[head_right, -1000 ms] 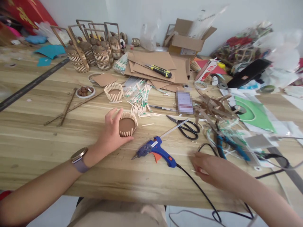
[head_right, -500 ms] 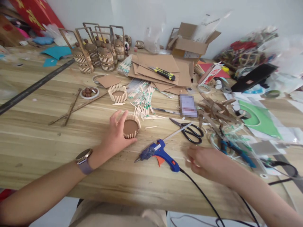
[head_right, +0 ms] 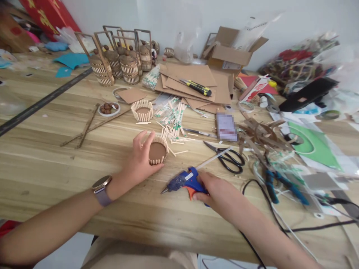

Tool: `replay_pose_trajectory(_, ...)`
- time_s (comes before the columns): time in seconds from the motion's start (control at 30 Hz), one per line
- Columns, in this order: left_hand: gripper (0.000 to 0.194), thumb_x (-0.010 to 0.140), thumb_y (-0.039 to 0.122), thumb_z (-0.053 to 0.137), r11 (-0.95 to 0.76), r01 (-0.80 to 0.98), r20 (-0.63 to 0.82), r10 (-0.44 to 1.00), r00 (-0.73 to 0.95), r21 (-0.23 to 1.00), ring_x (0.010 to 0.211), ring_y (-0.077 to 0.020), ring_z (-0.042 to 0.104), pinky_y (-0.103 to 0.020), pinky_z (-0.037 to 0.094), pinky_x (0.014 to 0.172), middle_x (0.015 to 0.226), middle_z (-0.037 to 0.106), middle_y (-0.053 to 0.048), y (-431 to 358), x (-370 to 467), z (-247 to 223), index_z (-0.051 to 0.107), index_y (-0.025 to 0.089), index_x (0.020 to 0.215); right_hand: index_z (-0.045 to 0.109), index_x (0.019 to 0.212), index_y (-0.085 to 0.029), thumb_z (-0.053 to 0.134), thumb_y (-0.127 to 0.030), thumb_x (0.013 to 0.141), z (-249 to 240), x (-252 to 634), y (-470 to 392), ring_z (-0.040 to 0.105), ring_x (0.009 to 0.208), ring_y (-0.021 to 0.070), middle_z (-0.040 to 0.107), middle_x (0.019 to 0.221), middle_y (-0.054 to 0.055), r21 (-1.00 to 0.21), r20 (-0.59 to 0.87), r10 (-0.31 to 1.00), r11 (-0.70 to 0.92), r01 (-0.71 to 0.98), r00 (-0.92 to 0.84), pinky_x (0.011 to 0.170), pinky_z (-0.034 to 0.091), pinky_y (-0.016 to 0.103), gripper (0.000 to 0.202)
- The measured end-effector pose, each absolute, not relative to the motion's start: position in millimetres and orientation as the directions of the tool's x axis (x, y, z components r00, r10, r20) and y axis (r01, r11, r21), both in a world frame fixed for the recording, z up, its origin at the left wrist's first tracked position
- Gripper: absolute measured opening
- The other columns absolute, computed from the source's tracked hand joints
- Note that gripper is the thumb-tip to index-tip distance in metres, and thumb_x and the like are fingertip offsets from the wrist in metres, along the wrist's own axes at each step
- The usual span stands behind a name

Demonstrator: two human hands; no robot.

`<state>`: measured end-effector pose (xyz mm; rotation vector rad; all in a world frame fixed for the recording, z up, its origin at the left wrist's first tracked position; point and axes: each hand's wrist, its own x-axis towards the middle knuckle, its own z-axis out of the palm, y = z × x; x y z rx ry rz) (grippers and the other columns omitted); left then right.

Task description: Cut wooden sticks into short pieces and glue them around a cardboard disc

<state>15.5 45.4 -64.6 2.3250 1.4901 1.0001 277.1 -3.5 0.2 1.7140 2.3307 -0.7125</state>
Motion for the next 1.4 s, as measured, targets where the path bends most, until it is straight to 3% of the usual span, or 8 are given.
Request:
replay_pose_trajectory(0.13,0.110,0.068,0.018,0.082,-0.472,0.726,0.429,0.864,0.265,0.501,0.140,-0.0412,0.033,-0.058,0.042,0.107,0.150,0.021,-0.021,46,14,-65,0.012,0.026,0.152,0.057,0.082,-0.021,0.062,-0.031,0.082,2,274,-8,0.063,0.069,0.0205,0.068,0.078,0.003,-0.327,-0.395,0.869,0.169,0.930,-0.297,0.061,0.043,0.028,0.010)
replay_pose_trajectory(0.23,0.112,0.068,0.019,0.083,-0.468,0.713,0.428,0.867,0.256,0.521,0.140,-0.0413,0.032,-0.058,0.043,0.105,0.149,0.022,-0.021,46,15,-64,0.010,0.028,0.152,0.058,0.081,-0.023,0.057,-0.036,0.083,15,279,-9,0.060,0.064,0.0193,0.066,0.073,0.001,-0.407,-0.365,0.883,0.133,0.904,-0.294,0.060,0.043,0.029,0.013)
replay_pose_trajectory(0.43,0.115,0.065,0.016,0.084,-0.427,0.701,0.406,0.889,0.210,0.571,0.140,-0.0402,0.032,-0.057,0.044,0.105,0.149,0.023,-0.020,44,16,-64,0.011,0.029,0.152,0.057,0.082,-0.025,0.064,-0.046,0.072,14,283,-1,0.057,0.066,0.0190,0.062,0.073,0.000,-0.764,-0.046,0.995,0.024,0.645,-0.091,0.057,0.046,0.029,0.025)
replay_pose_trajectory(0.57,0.116,0.066,0.016,0.083,-0.467,0.686,0.441,0.867,0.232,0.558,0.142,-0.0390,0.029,-0.057,0.040,0.108,0.149,0.025,-0.020,45,15,-65,0.008,0.027,0.152,0.052,0.060,-0.023,0.070,-0.048,0.065,-9,276,16,0.044,0.048,0.0132,0.047,0.052,-0.004,-0.862,-0.170,0.985,-0.148,0.485,-0.001,0.045,0.036,0.026,0.031)
replay_pose_trajectory(0.67,0.114,0.067,0.016,0.082,-0.483,0.686,0.452,0.858,0.245,0.544,0.142,-0.0393,0.029,-0.057,0.042,0.107,0.149,0.025,-0.021,45,13,-66,0.006,0.026,0.153,0.059,0.069,-0.021,0.074,-0.051,0.063,-19,269,28,0.044,0.049,0.0119,0.052,0.057,-0.003,-0.921,-0.237,0.968,-0.199,0.334,-0.077,0.045,0.036,0.025,0.034)
replay_pose_trajectory(0.73,0.114,0.067,0.017,0.082,-0.482,0.688,0.448,0.859,0.248,0.543,0.141,-0.0404,0.030,-0.057,0.044,0.105,0.148,0.025,-0.021,45,12,-66,0.007,0.026,0.152,0.063,0.077,-0.020,0.076,-0.053,0.064,-21,265,32,0.048,0.052,0.0122,0.058,0.065,-0.001,-0.931,-0.242,0.960,-0.188,0.312,-0.143,0.047,0.040,0.025,0.038)
replay_pose_trajectory(0.93,0.124,0.060,0.020,0.089,-0.433,0.710,0.409,0.886,0.221,0.556,0.140,-0.0440,0.032,-0.057,0.049,0.100,0.148,0.024,-0.020,48,10,-64,0.008,0.031,0.152,0.067,0.084,-0.019,0.071,-0.051,0.074,-21,267,28,0.059,0.064,0.0165,0.069,0.077,0.004,-0.878,-0.178,0.950,-0.036,0.477,-0.256,0.057,0.050,0.027,0.033)
replay_pose_trajectory(1.4,0.134,0.054,0.022,0.094,-0.461,0.699,0.395,0.878,0.270,0.547,0.138,-0.0447,0.035,-0.061,0.046,0.102,0.147,0.026,-0.019,50,7,-65,0.004,0.034,0.152,0.073,0.098,-0.021,0.063,-0.043,0.082,-23,264,22,0.069,0.077,0.0218,0.076,0.089,0.005,-0.790,-0.090,0.927,0.155,0.593,-0.363,0.075,0.058,0.034,0.029)
